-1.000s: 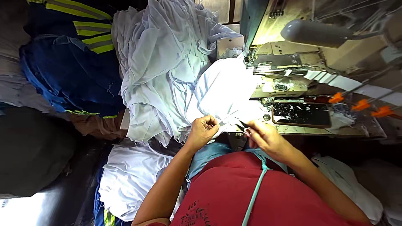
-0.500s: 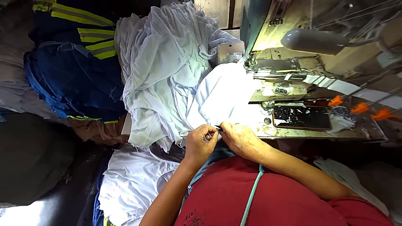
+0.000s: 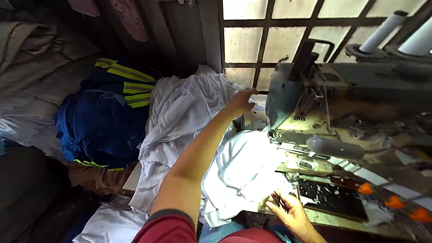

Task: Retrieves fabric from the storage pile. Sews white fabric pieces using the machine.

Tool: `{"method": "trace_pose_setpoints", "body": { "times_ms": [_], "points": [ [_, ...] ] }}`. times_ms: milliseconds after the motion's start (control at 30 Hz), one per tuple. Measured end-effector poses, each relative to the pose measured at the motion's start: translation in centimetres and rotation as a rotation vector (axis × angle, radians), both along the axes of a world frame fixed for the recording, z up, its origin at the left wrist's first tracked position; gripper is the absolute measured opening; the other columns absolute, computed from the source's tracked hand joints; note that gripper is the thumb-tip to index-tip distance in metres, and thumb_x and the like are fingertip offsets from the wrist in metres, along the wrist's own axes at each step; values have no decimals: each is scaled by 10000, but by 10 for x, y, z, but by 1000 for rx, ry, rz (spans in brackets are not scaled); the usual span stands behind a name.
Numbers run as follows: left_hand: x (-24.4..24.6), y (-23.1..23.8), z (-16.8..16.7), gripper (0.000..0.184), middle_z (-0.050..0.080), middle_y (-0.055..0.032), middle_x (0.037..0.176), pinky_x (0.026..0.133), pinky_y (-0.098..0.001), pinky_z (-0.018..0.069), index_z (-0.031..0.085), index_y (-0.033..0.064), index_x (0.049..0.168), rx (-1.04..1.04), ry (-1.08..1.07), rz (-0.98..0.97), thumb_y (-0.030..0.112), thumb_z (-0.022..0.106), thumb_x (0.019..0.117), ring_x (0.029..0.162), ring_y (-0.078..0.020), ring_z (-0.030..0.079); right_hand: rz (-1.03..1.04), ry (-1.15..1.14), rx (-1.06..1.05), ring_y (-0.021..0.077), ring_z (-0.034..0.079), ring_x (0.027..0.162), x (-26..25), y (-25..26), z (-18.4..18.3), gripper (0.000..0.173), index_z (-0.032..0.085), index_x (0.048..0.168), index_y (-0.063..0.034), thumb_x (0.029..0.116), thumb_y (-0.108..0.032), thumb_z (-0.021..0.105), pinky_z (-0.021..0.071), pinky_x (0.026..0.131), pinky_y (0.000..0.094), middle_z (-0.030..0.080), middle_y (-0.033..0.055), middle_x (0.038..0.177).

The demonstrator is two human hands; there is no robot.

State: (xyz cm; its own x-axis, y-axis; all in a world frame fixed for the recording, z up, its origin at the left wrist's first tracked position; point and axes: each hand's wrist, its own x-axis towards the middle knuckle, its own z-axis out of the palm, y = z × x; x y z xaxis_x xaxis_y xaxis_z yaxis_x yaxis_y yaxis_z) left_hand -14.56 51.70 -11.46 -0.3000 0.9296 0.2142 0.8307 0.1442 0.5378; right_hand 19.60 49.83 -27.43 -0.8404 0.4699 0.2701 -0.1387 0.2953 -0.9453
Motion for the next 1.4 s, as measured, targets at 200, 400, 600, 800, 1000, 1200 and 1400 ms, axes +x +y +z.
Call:
{"method": "trace_pose_setpoints", "body": {
  "times_ms": [200, 400, 600, 800, 1000, 1200, 1400],
  "points": [
    [-52, 63, -55, 382, 556, -293, 1413, 1143, -596, 357, 605, -39, 1353, -440, 167, -53, 22, 633, 977, 1366, -460, 489, -26, -35, -30, -90, 551, 659, 6, 8, -11, 77, 687, 900, -58, 887, -132, 707, 458, 612, 96, 650, -89, 751],
    [-35, -24, -12, 311, 683, -301, 1143, 995, -607, 494, 656, -99, 1188, 229, -3, 256, 44, 684, 913, 1106, -441, 659, 31, -26, -4, -78, 606, 747, 9, 9, 0, 185, 704, 976, -19, 907, -190, 701, 505, 693, 105, 699, -49, 841],
    [54, -188, 69, 339, 689, -249, 1029, 772, -587, 528, 632, -37, 1177, 361, 375, 439, 75, 683, 861, 896, -384, 673, -37, 58, 97, -75, 472, 605, 3, 10, 30, 284, 666, 1129, 24, 1011, -209, 555, 420, 565, 108, 603, -48, 777],
    [95, -226, 16, 487, 656, -255, 1223, 911, -649, 516, 632, -37, 1283, -51, 258, 245, 143, 792, 860, 1093, -438, 655, -196, -15, 427, 27, 493, 615, -18, 14, 69, 299, 687, 1118, 18, 1008, -231, 566, 435, 592, 178, 587, 13, 730],
    [117, -163, -21, 463, 685, -239, 1159, 1003, -620, 464, 644, -35, 1268, -8, 179, 99, 209, 764, 894, 1127, -415, 642, -338, -108, 837, 327, 679, 704, -50, 13, 103, 268, 684, 1131, 34, 983, -174, 603, 539, 638, 522, 673, 151, 794],
    [107, -177, -18, 120, 627, -104, 731, 626, -432, 511, 681, 8, 968, -26, -21, 86, 90, 600, 1001, 660, -227, 613, -325, -194, 900, 350, 671, 684, -66, 13, 106, 172, 683, 1032, 1, 964, -152, 640, 507, 565, 529, 648, 147, 765],
    [109, -192, -17, 94, 676, -34, 775, 641, -321, 534, 720, 53, 957, 177, 28, 39, 106, 643, 970, 677, -114, 634, -367, -207, 908, 347, 655, 622, -88, 2, 109, 146, 655, 980, 4, 960, -140, 642, 490, 509, 497, 628, 148, 722]
  ]
}}
